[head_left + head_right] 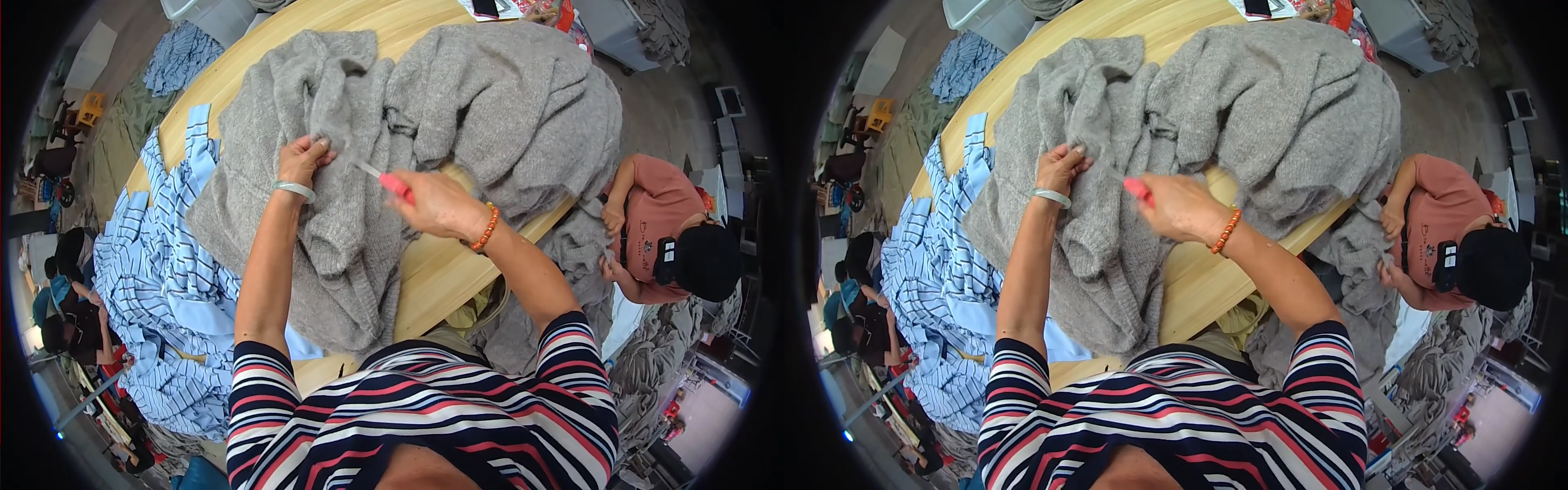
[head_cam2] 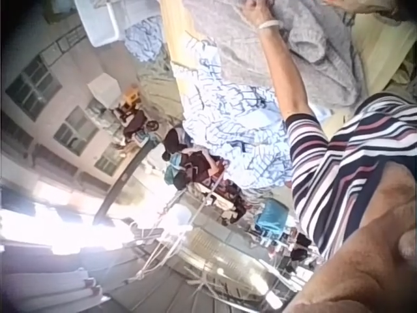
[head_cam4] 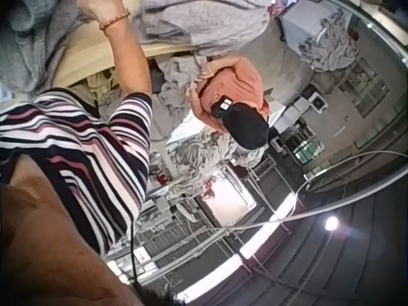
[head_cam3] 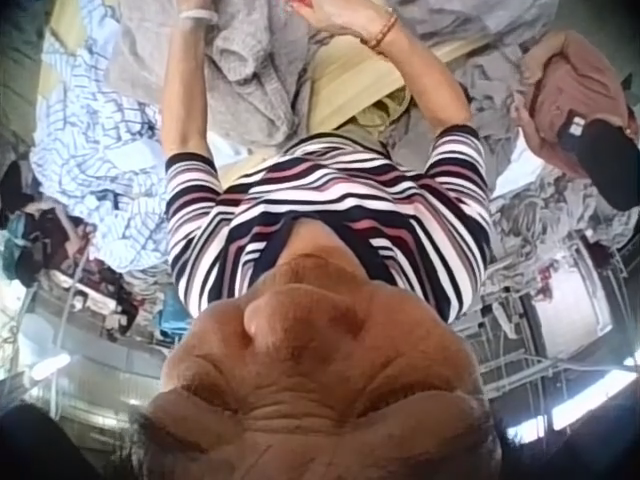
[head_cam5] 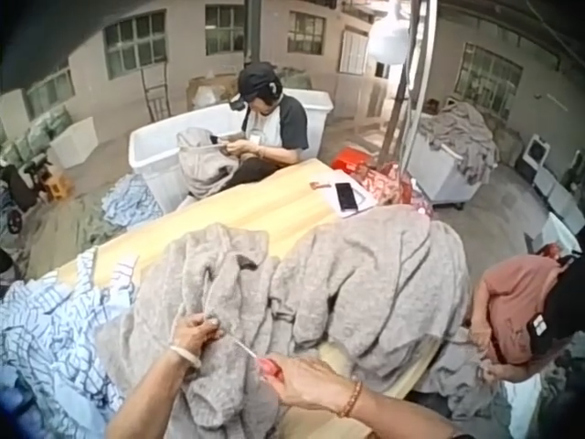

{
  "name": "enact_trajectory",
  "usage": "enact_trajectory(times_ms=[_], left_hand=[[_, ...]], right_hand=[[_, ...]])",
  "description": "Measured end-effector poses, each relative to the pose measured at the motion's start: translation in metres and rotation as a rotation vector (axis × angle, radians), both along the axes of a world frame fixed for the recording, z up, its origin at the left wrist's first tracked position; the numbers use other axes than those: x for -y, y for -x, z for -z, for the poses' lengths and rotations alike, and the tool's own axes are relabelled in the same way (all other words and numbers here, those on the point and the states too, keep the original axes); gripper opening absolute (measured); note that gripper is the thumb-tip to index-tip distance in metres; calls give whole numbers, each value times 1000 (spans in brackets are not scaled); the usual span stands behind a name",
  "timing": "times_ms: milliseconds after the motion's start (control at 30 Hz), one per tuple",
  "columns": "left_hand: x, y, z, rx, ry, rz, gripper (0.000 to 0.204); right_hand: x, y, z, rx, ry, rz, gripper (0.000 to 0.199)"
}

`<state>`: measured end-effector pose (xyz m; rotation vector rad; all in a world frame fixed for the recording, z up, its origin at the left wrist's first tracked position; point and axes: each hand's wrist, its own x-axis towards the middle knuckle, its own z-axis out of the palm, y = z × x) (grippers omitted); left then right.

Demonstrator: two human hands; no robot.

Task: Trimming loose threads from garments using scissors.

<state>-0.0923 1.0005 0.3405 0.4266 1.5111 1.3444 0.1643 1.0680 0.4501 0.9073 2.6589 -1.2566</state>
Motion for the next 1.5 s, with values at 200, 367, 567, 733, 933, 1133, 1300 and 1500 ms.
enact_trajectory(times_ms=[200,367,567,733,933,1133,1300,1500], left_hand=[[68,-58,-46,-800,-117,22,38],[114,-80,-15,-970,-39,107,30],[118,-78,4,-591,-64,-129,27],[126,-97,-23,-677,48,-254,37],[137,-140,-26,-1208,-321,62,46],[152,-129,19,-1132,-327,-7,35],[147,-142,-16,-1279,-256,-93,38],[156,-124,-25,-1377,-137,-240,43]], right_hand=[[5,-50,-5,-48,-64,89,30],[52,-58,-27,181,71,-249,28],[64,-67,-31,191,-73,-206,34],[75,-76,-42,186,-37,-195,35],[87,-84,-36,108,-105,-141,36],[96,-96,-37,272,-117,-303,34],[84,-96,-13,111,-107,-9,29],[70,-83,-5,49,-65,167,41]])
